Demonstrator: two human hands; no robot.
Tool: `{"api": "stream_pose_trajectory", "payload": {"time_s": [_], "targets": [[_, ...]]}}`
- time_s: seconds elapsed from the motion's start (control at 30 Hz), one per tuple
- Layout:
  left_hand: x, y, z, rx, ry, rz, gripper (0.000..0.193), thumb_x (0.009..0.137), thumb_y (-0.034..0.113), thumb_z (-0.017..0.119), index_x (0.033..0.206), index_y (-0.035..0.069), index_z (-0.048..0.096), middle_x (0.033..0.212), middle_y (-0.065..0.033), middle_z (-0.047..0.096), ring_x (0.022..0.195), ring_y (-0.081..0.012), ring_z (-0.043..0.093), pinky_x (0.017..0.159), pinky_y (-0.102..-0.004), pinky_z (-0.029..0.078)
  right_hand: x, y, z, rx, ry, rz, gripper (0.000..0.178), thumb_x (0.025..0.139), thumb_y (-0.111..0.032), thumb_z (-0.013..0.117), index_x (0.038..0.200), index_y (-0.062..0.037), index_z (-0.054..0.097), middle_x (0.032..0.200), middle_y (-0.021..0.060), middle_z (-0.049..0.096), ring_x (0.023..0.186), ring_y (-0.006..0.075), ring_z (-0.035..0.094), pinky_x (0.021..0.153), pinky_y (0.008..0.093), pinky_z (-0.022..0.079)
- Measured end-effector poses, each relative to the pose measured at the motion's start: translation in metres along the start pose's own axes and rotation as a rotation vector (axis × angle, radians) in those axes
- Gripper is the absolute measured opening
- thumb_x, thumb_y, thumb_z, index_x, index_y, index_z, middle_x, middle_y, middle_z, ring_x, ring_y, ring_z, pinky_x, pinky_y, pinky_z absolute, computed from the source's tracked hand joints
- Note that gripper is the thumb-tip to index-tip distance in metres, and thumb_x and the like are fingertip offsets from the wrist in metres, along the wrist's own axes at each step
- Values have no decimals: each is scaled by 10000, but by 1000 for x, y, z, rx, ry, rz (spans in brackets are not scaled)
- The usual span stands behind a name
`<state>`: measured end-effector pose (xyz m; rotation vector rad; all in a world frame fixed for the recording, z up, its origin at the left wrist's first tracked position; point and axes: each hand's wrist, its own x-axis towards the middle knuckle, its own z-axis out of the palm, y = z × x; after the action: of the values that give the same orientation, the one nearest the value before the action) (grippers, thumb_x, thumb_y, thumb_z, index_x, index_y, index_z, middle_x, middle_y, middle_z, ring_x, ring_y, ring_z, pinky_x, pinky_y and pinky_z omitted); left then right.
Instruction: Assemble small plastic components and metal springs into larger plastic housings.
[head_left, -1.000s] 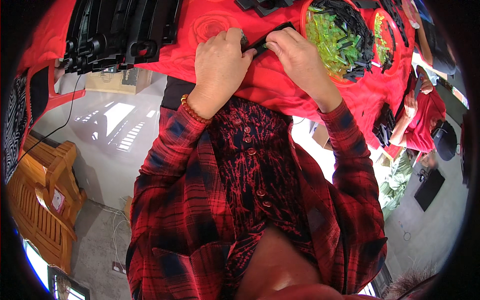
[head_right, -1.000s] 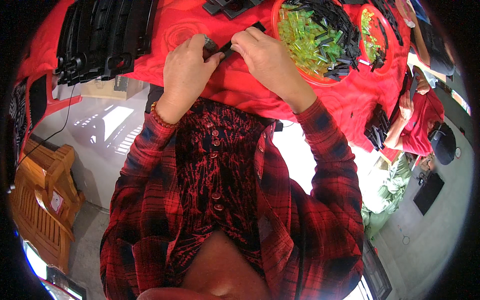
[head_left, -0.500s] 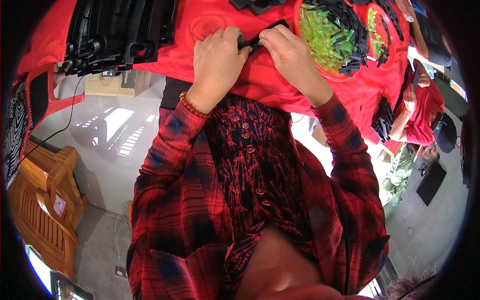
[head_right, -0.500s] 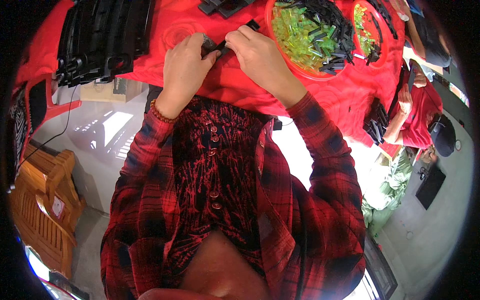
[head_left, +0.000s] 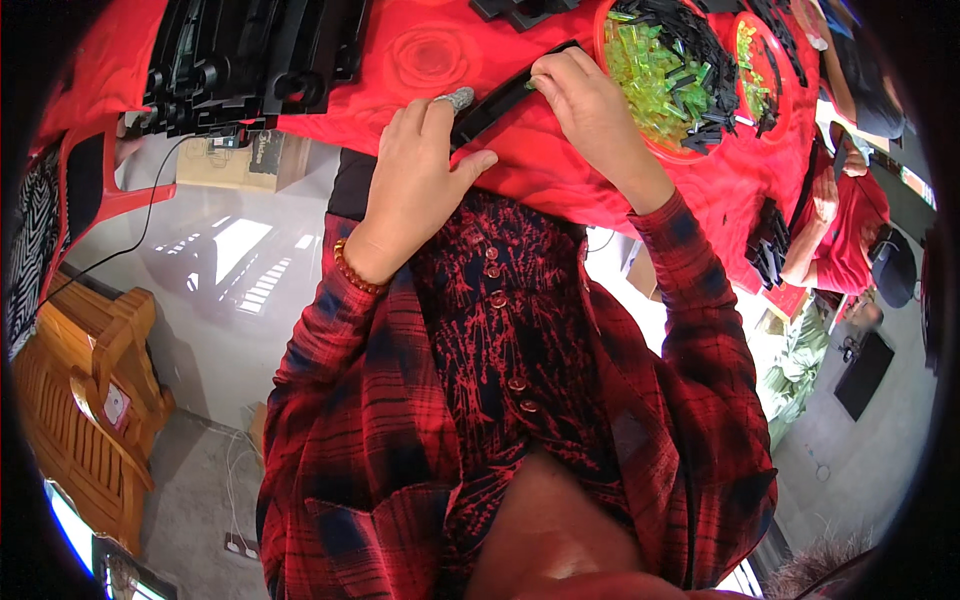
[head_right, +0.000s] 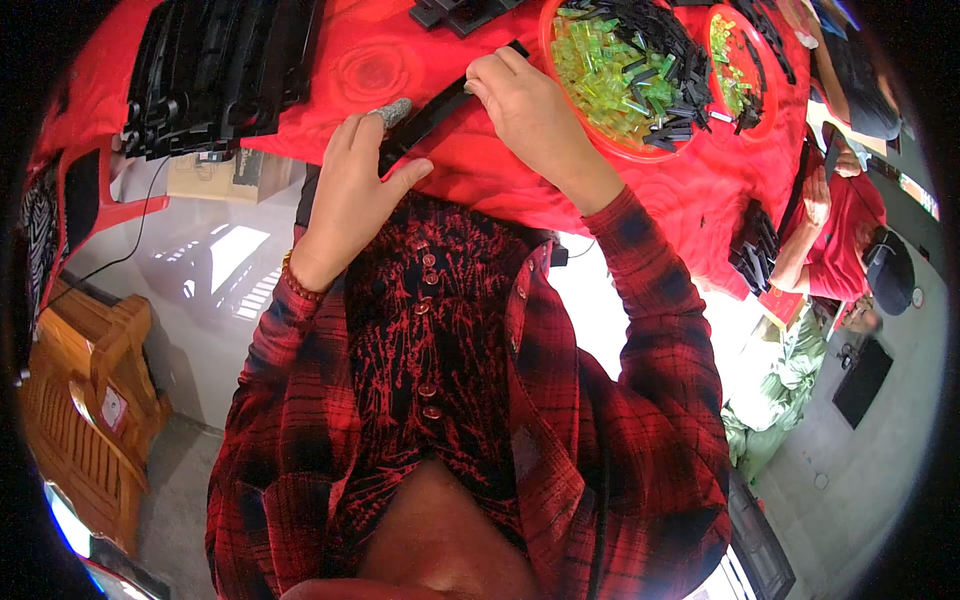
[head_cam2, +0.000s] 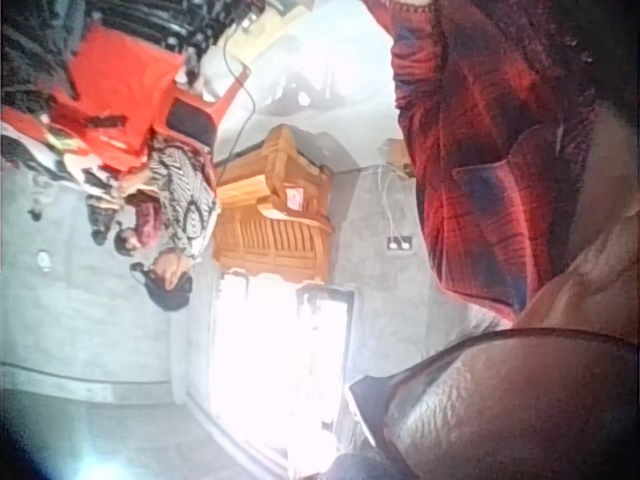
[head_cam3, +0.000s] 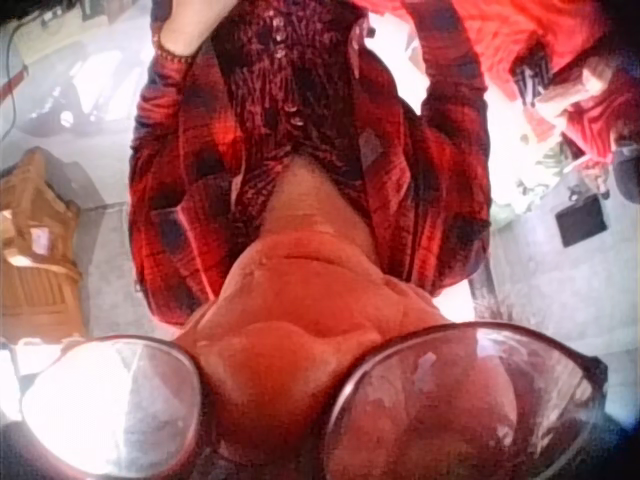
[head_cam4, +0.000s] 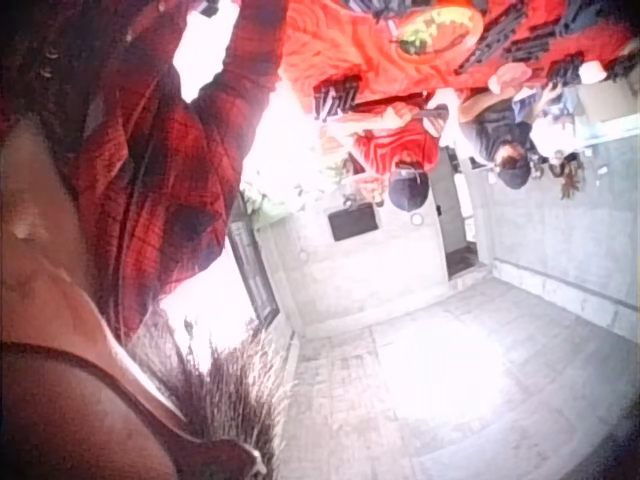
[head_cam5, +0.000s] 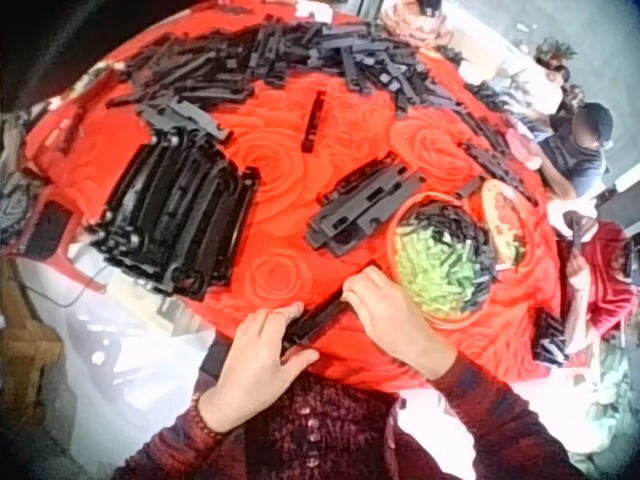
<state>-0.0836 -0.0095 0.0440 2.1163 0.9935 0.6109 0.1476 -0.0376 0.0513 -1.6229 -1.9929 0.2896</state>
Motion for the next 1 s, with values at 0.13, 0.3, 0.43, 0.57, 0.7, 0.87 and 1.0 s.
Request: {"api": "stream_pose_trajectory", "payload": {"time_s": [0.13,0.3,0.43,0.57,0.7,0.87,1.0], "targets": [[-2,-2,1,43,-21,10,527,795,143,783,1231,-33,546,1105,-223,574,1042,-421,548,909,-467,460,-2,0,0,38,1,37,110,899,-64,660,984,-29,601,940,121,598,837,342,617,722,418,514],[-3,2,2,20,-33,39,500,800,126,778,1207,-29,533,1088,-223,572,1018,-420,562,876,-469,478,-12,3,-5,145,113,149,109,907,-73,667,1000,-23,642,921,131,621,819,327,620,728,396,507],[-9,21,10,59,-127,-13,471,855,161,714,1253,-6,528,1044,-196,594,961,-398,624,775,-453,542,-24,2,-7,204,175,273,100,921,-69,667,1006,-18,651,895,122,624,789,264,627,697,353,499],[5,15,6,140,-124,68,377,907,135,646,1263,45,560,1046,-182,599,889,-407,639,697,-468,543,-37,-4,-15,325,280,432,87,943,-55,662,1018,-11,659,896,79,625,750,150,603,645,290,498],[45,8,-2,253,-146,422,471,851,70,589,1317,135,604,1271,-134,583,1101,-334,606,883,-416,531,-52,1,-14,420,390,513,98,957,-57,654,1035,-1,670,907,55,626,738,94,578,629,244,530],[77,8,7,387,-219,749,359,836,91,583,1184,127,665,1419,-92,524,1267,-292,521,1025,-395,461,-60,-5,-21,418,415,546,106,958,-61,658,1035,11,671,918,52,628,726,84,574,636,232,548],[80,10,15,372,-211,771,295,811,103,624,1105,100,653,1333,-78,578,1301,-285,498,1051,-416,432,-64,-3,-29,441,483,567,110,953,-65,668,1029,15,670,892,35,627,694,71,561,623,226,540]]}}
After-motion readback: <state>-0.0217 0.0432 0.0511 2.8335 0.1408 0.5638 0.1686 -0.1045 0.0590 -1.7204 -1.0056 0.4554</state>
